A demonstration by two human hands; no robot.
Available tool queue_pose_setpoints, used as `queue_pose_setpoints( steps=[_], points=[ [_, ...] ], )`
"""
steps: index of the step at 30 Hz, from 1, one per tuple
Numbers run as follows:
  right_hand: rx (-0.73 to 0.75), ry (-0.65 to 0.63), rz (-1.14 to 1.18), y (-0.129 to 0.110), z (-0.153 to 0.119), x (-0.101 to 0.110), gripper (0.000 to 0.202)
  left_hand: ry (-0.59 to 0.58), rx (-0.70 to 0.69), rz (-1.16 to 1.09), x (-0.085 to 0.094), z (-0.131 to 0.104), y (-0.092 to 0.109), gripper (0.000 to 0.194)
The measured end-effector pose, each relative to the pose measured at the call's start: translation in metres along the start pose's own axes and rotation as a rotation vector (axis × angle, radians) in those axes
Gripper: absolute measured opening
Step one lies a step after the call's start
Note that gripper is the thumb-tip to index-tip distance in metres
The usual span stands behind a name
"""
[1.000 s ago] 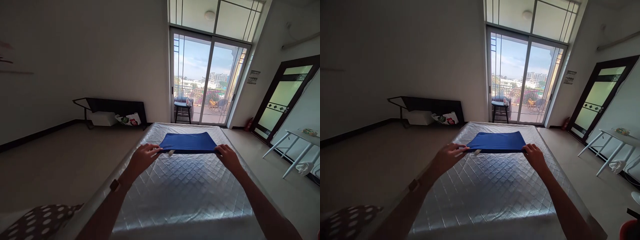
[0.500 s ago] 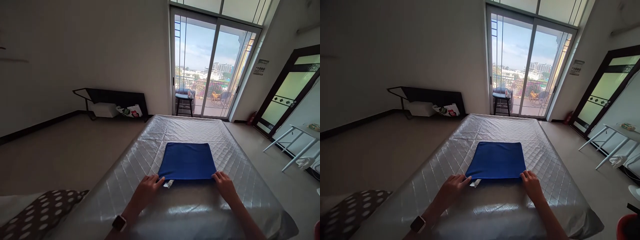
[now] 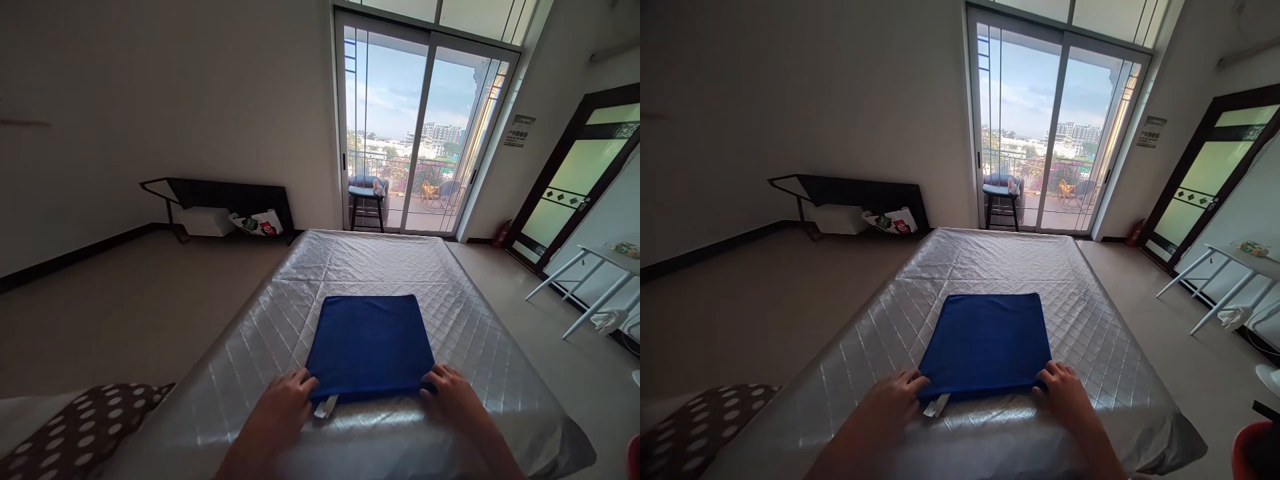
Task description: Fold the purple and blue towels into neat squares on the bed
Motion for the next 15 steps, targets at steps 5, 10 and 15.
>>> queue_pose_setpoints(
  steps=[5, 10, 15],
  points=[
    [-0.133, 0.219, 0.033, -0.015, 0.036, -0.001, 0.045, 0.305, -0.138, -0.148, -0.001, 0.055, 0.091, 0.033],
    [-0.265, 0.081, 0.008, -0.018, 0.056, -0.042, 0.058, 0.305, -0.153, -0.003, -0.051, 0.080, 0.135, 0.054],
    [-0.289, 0.051, 0.044, -0.012, 0.049, -0.051, 0.062, 0.333, 0.067, 0.043, -0.071, 0.055, 0.064, 0.075]
  ],
)
Point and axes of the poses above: each hand's wrist, its own z-axis towards the middle knuckle, its own x-axis out of the back of the hand, y = z × x, the point moved 6 cm from there along z, towards the middle knuckle, and after that the axes turned 3 degrees about x, right-handed, at the moved point
